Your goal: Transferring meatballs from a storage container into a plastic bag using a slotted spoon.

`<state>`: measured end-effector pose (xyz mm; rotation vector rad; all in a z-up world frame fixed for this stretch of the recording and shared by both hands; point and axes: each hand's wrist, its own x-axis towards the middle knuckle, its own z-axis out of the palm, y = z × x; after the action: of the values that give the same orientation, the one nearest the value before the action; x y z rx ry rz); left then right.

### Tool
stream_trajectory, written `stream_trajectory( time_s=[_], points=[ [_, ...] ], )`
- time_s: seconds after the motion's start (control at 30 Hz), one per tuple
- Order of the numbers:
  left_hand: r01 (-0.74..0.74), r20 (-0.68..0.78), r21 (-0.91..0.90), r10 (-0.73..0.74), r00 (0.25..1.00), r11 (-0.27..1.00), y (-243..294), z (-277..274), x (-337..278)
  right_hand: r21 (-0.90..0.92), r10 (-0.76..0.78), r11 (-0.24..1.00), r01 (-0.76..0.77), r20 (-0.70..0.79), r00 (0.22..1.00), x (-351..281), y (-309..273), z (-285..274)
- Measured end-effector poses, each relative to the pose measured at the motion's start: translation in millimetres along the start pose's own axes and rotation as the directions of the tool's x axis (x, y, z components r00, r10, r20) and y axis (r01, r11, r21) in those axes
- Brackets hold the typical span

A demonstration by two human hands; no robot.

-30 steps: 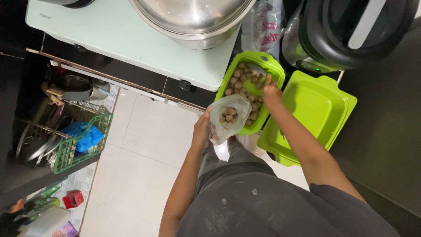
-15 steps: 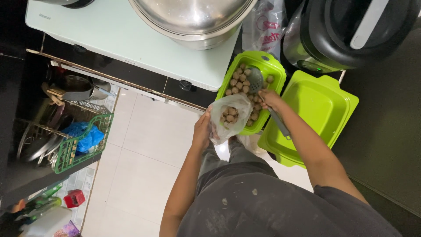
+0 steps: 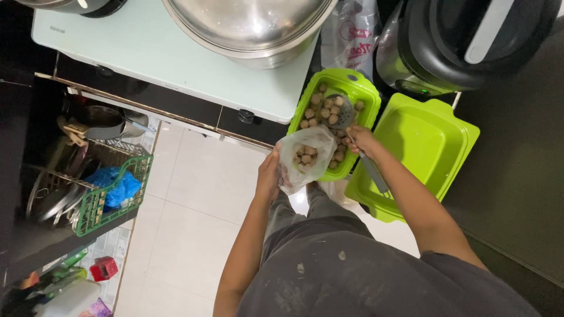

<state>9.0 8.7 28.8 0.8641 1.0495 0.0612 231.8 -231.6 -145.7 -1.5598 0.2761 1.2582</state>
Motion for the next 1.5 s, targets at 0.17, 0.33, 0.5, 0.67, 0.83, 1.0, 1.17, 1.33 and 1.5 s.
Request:
stream_trajectory(
  time_s=[0.17,0.33,0.5,0.67,0.83,1.0,1.17,1.33,1.5],
  points=[
    [0.017,0.0,-0.01,-0.017,1.0,1.0,3.6,5.6,-1.7,0.008,-0.077,0.997,0.078,-0.044,0.996,-38.9,-15.1,-2.5],
    [0.047,-0.01,0.016,-0.047,0.999,0.999,15.4,10.8,-6.5,-0.098,-0.107,0.99,0.099,-0.072,0.992,-143.2,-51.4,44.7],
    [0.031,-0.016,0.001,-0.031,0.999,1.0,28.3,19.1,-17.7,-0.316,-0.18,0.938,0.144,-0.087,0.98,-188.6,-22.1,98.0],
    [0.014,-0.048,-0.018,-0.015,0.999,1.0,72.5,40.9,-68.3,-0.947,-0.689,0.043,0.318,0.202,0.696,-175.5,19.3,124.2],
    [0.017,-0.016,0.014,-0.017,1.0,1.0,53.0,23.1,-55.2,-0.989,-0.586,-0.021,0.148,0.132,0.8,-183.9,22.9,90.6],
    [-0.036,0.038,0.125,0.032,0.999,0.992,-6.8,-11.9,-3.8,-0.991,-0.759,-0.125,-0.049,0.064,0.648,-214.2,-14.7,72.0],
    [-0.165,0.135,0.496,0.112,0.985,0.853,-16.3,-17.4,-10.1,-0.99,-0.9,-0.023,0.136,0.08,0.429,-196.7,-45.0,52.8],
    [-0.198,0.298,0.397,0.079,0.951,0.896,-21.4,-26.2,-16.4,-0.974,-0.564,0.153,-0.165,-0.223,0.795,-68.9,-57.3,27.0],
    [-0.222,0.359,0.409,0.067,0.931,0.885,-6.0,-9.5,-38.4,-0.983,-0.503,0.127,-0.132,-0.178,0.846,9.9,-58.2,32.1]
  ],
)
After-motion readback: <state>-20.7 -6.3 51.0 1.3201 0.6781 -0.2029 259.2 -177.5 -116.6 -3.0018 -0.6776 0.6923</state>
